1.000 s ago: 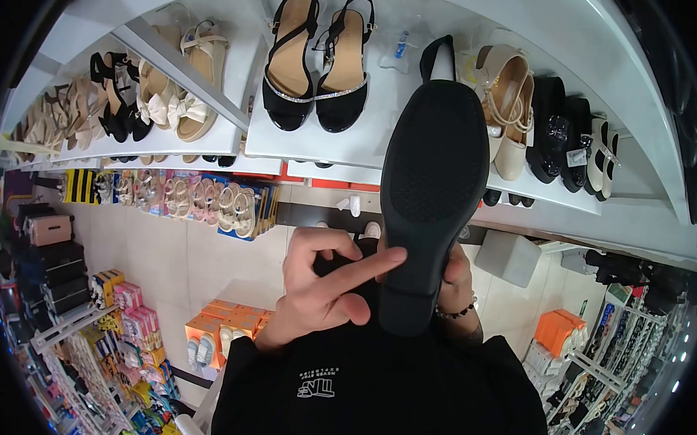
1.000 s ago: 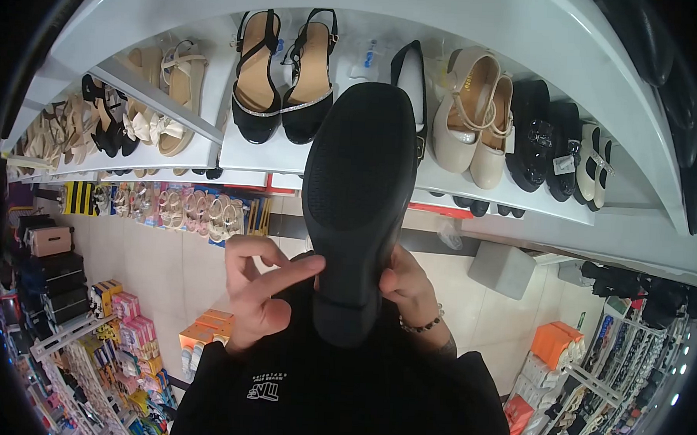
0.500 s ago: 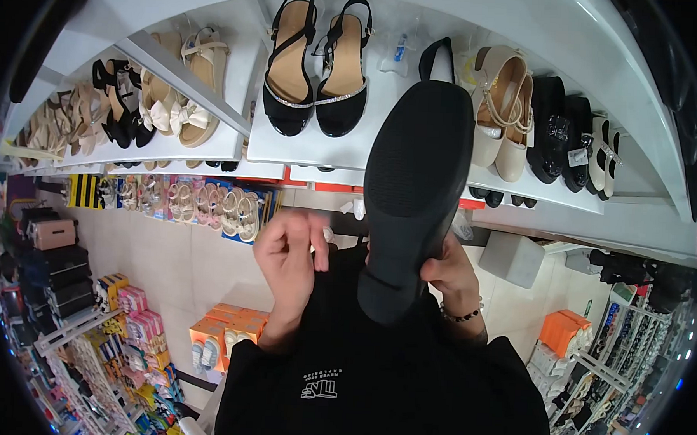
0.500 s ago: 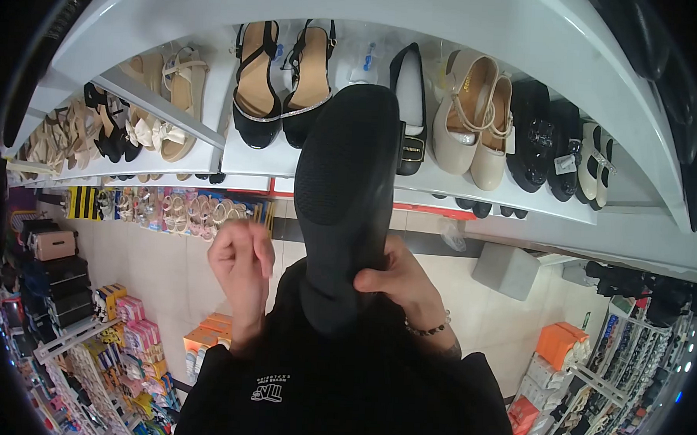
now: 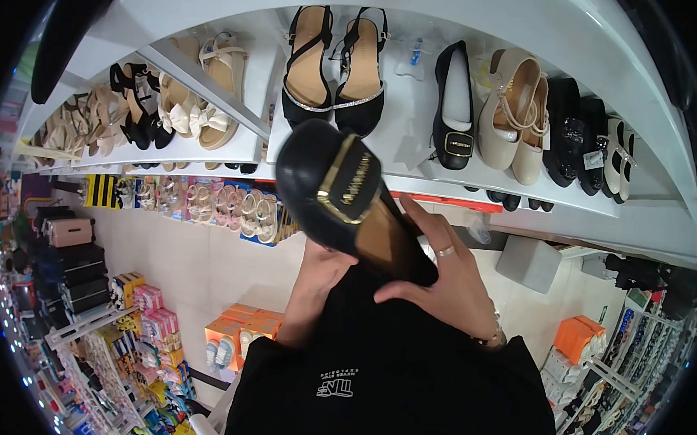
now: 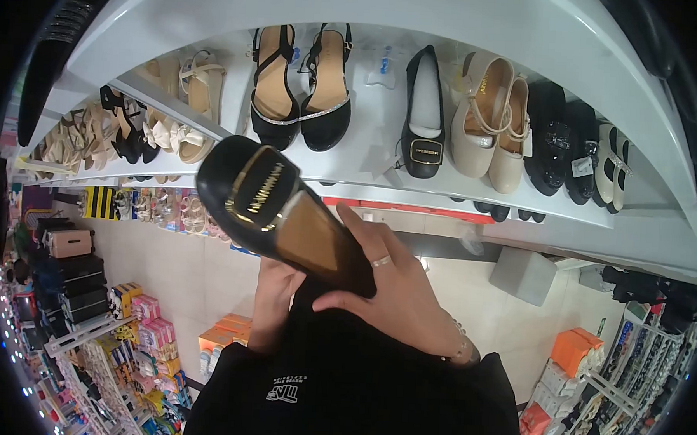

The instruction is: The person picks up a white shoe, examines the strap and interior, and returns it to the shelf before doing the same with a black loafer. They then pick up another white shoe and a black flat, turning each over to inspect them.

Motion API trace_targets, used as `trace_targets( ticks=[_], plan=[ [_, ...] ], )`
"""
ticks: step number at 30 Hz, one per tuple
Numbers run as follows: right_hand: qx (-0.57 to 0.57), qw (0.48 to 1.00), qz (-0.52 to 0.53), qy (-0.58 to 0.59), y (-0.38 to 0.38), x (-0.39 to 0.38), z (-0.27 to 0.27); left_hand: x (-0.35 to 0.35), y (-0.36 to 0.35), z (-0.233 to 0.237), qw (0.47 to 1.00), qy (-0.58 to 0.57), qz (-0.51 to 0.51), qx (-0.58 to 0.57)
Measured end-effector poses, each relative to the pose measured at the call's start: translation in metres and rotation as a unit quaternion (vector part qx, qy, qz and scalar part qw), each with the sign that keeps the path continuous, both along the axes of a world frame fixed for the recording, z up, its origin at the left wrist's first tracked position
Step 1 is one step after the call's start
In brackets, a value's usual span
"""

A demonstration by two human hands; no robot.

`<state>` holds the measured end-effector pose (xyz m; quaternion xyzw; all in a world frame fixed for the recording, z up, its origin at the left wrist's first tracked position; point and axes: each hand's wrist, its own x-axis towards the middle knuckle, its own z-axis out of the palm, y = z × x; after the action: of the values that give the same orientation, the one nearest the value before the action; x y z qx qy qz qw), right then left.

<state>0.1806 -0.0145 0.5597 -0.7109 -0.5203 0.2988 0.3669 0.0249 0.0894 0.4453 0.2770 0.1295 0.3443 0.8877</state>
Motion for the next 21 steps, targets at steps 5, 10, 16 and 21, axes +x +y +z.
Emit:
trace_targets(
  ticks=[5, 10, 16, 21],
  plan=[
    [0.014, 0.993, 0.025, 0.114, -0.012, 0.006, 0.008, -0.002, 0.001, 0.001, 1.000, -0.026, -0.003, 0.008],
    [0.078, 0.982, 0.049, 0.165, -0.025, 0.014, -0.006, 0.007, 0.006, 0.003, 0.995, -0.091, -0.005, -0.027],
    [0.122, 0.968, 0.117, 0.185, -0.034, 0.020, -0.009, 0.015, 0.014, -0.002, 0.928, -0.298, -0.105, -0.196],
    [0.153, 0.973, 0.098, 0.145, -0.042, 0.021, -0.015, 0.021, 0.010, -0.012, 0.958, -0.252, -0.102, -0.088]
  ],
)
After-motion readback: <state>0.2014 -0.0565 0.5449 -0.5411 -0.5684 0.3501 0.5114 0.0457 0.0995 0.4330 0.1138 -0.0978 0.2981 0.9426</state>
